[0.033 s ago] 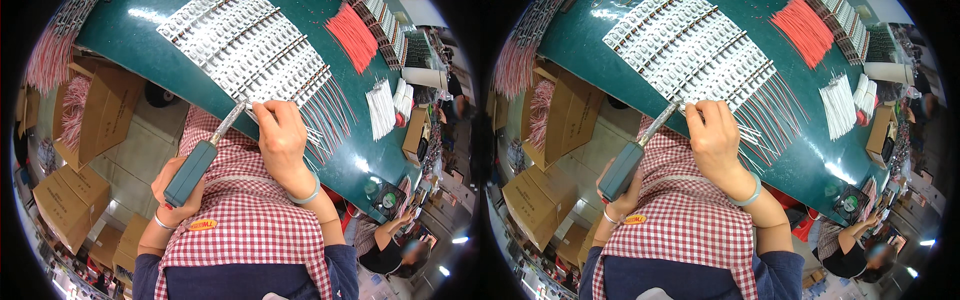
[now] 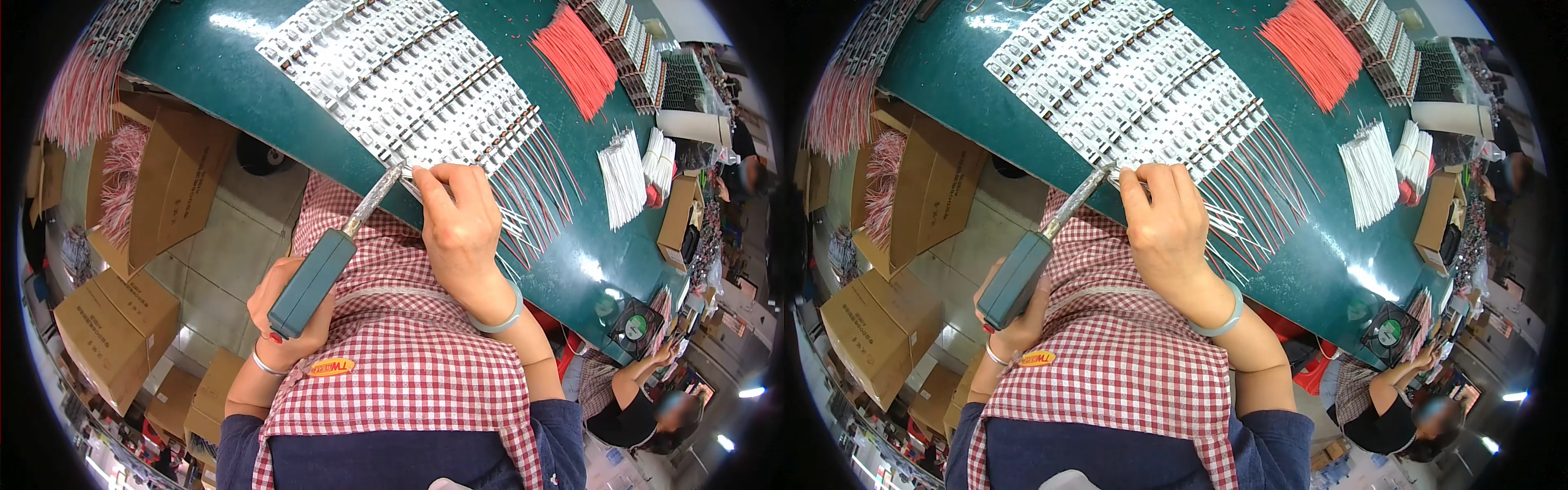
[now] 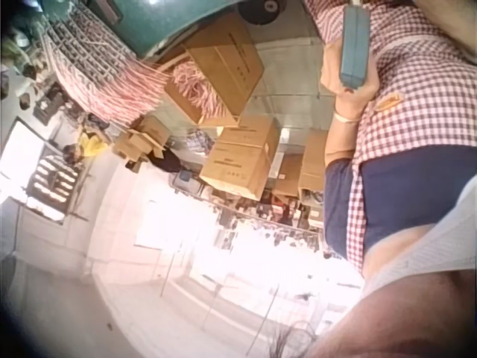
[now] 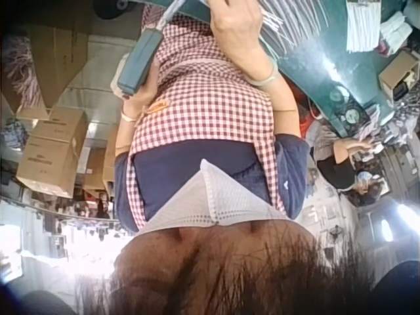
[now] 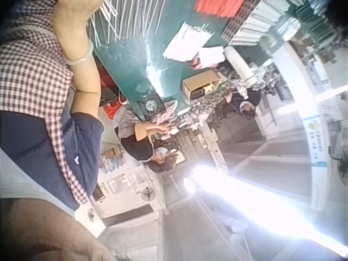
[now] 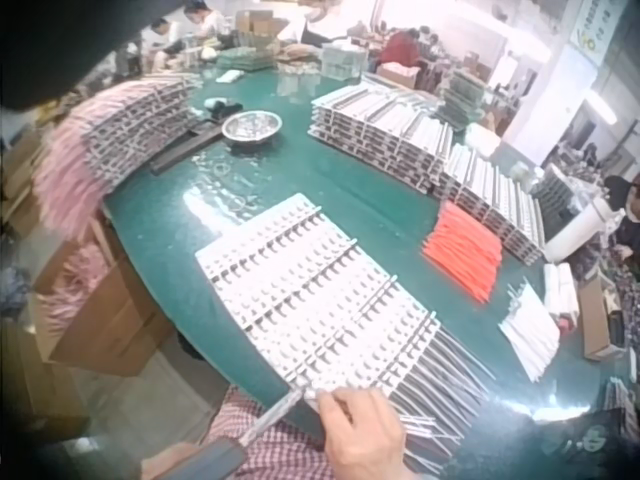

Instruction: The person uses a soldering iron to attach red and white wires to a white plastic grid fixture on a green workbench. They repeatedly pick up individual wires, position them into slots on the grid, and apply heat to secure them.

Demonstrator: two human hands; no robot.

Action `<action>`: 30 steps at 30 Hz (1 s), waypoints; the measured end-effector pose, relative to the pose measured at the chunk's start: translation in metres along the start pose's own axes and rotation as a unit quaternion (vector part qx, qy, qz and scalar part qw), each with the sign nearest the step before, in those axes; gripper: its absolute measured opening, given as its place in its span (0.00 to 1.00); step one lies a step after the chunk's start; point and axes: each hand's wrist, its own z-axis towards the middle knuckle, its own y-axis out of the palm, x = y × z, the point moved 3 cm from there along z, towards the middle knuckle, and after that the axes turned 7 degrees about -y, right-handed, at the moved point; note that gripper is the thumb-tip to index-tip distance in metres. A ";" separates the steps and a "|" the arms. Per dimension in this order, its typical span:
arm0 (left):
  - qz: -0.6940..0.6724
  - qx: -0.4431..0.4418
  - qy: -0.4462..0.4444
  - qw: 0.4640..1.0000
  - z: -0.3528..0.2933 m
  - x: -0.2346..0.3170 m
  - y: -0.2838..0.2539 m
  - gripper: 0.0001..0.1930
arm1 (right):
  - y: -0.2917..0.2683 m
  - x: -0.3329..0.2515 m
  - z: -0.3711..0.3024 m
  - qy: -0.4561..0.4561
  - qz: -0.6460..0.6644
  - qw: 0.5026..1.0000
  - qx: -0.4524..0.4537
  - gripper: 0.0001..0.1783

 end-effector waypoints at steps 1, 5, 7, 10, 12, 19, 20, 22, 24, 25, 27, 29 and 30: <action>0.002 0.000 0.002 1.000 0.001 0.001 0.000 0.12 | 0.000 0.000 0.000 0.001 -0.002 1.000 0.000 0.17; 0.001 -0.001 -0.019 1.000 0.002 0.005 -0.001 0.11 | 0.001 -0.001 0.000 0.002 -0.006 1.000 0.001 0.16; -0.009 -0.003 -0.037 0.999 -0.004 0.000 -0.002 0.11 | 0.001 -0.001 0.001 0.002 -0.007 1.000 0.003 0.16; -0.021 -0.006 -0.073 0.997 -0.015 -0.009 -0.004 0.13 | 0.000 -0.001 0.001 0.004 -0.006 1.000 0.001 0.16; -0.029 -0.011 -0.102 0.994 -0.021 -0.014 -0.004 0.14 | 0.000 -0.002 0.001 0.007 -0.005 1.000 -0.001 0.16; -0.033 -0.030 -0.136 0.990 -0.029 -0.022 -0.002 0.15 | -0.004 0.002 0.001 0.015 0.006 1.000 0.024 0.16; -0.033 -0.032 -0.134 0.990 -0.029 -0.023 -0.002 0.14 | -0.006 0.003 0.001 0.016 0.007 0.999 0.036 0.16; -0.036 -0.034 -0.123 0.991 -0.027 -0.022 0.000 0.14 | -0.008 0.008 0.001 0.021 0.000 0.999 0.024 0.16; -0.031 -0.034 -0.099 0.994 -0.021 -0.018 0.001 0.13 | -0.007 0.010 0.002 0.021 -0.004 1.000 0.017 0.16; -0.025 -0.033 -0.083 0.996 -0.016 -0.015 0.002 0.13 | -0.006 0.011 0.002 0.019 -0.004 1.000 0.016 0.16; -0.011 -0.027 -0.052 0.998 -0.007 -0.006 0.002 0.12 | -0.003 0.012 0.001 0.017 -0.005 1.000 0.014 0.17; 0.006 -0.018 -0.024 1.000 0.001 0.002 0.002 0.11 | -0.001 0.012 0.001 0.017 -0.007 1.000 0.010 0.17; 0.005 -0.014 -0.020 1.000 0.003 0.003 0.003 0.11 | -0.002 0.012 0.002 0.016 -0.006 1.000 0.008 0.17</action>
